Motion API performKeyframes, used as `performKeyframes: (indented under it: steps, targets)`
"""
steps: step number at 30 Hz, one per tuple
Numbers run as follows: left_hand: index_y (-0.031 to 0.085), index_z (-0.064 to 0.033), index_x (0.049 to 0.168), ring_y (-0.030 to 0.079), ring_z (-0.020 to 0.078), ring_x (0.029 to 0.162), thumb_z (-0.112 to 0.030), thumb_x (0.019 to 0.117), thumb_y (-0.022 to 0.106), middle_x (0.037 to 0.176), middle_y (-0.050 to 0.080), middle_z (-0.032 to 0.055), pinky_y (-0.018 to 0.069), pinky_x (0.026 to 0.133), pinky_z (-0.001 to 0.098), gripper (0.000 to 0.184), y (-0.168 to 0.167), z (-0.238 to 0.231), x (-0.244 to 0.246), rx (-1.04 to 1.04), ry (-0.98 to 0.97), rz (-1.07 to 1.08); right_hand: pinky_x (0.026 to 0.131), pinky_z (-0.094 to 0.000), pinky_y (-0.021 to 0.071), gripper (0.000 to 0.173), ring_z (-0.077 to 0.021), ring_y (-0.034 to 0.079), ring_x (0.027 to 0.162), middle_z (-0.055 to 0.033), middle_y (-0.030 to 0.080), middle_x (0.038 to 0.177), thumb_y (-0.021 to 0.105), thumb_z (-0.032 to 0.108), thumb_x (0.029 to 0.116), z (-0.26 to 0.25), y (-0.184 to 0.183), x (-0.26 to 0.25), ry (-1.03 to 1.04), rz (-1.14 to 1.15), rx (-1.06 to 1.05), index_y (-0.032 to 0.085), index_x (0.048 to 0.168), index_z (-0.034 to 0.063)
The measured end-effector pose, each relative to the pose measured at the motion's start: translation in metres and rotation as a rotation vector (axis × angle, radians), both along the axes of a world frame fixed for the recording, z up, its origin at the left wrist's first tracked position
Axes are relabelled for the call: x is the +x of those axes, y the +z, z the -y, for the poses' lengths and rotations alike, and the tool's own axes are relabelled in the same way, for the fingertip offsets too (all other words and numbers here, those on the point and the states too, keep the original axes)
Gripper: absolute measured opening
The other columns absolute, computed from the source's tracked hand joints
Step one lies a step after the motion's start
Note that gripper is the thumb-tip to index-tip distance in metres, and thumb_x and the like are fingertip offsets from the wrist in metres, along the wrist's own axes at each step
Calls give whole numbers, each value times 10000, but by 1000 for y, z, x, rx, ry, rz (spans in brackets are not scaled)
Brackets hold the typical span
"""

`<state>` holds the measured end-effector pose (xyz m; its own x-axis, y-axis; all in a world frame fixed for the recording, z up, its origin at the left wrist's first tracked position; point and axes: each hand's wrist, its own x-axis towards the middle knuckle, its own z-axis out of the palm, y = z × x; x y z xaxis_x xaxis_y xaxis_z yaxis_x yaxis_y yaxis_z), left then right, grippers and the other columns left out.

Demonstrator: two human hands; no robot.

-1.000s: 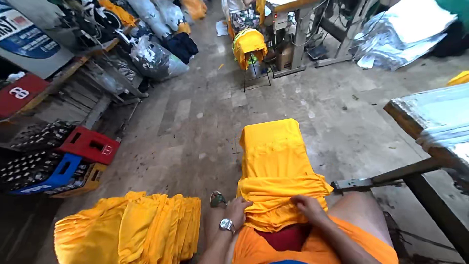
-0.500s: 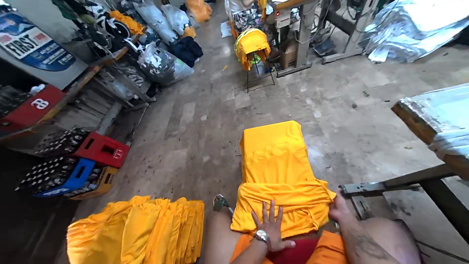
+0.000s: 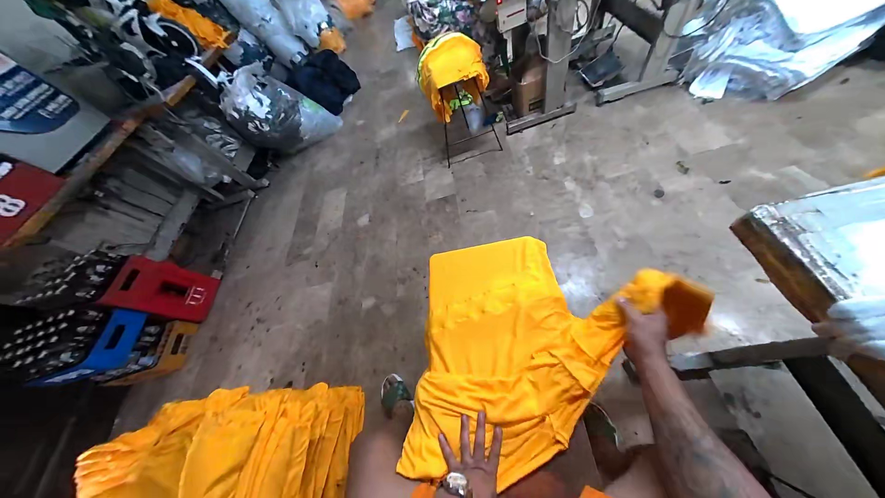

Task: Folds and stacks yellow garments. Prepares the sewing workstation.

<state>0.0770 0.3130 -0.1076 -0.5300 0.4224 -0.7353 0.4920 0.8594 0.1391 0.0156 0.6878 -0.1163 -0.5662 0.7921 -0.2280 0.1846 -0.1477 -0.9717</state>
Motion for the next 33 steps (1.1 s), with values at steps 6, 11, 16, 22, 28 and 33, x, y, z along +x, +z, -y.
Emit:
performKeyframes:
  steps: [6,11,16,22,28,33]
  targets:
    - [52,-226,1672,-174,553,1511,-848,758,603,1704,-165,174,-55,1014,904,1235,-1,1,-3,15,-1,52,970,-637,491,561,-417,589,1213,-134,638,1345,701,74,823,63,-14,28,1289,318,1000,706,1276,405]
    - [-21,-246,1667,-219,530,1508,-836,776,605,1692,-239,137,-62,1006,909,1239,3,3,-5,35,1,103,1017,-653,422,412,-395,525,1292,-95,617,1368,728,113,813,76,13,45,1251,636,875,750,1191,275]
    - [244,-272,1648,-68,435,1572,-596,819,759,1737,-29,97,-20,1098,851,1029,10,33,-6,343,63,-14,1119,-519,430,493,-344,443,1405,-207,459,1516,700,178,838,58,6,85,931,394,258,659,1322,90]
    - [27,-124,1660,259,508,1498,-542,600,944,1687,-30,287,364,1118,667,1463,13,64,-4,141,623,-103,936,-662,521,659,-426,596,1239,-235,573,1399,565,529,1020,75,-17,102,357,486,-358,429,1520,122]
    - [199,-44,1627,529,494,1307,-82,836,759,1498,443,327,473,1051,617,970,12,74,-24,163,509,-63,841,-561,600,481,-378,699,1033,-252,665,1196,612,291,1036,69,-5,97,419,515,-325,493,1416,22]
    - [557,-109,1435,629,376,1223,-32,903,644,1350,633,179,513,1007,585,545,97,101,-22,345,166,-165,842,-541,589,390,-316,704,989,-208,696,1110,565,256,1024,53,59,155,423,469,-114,581,1320,3]
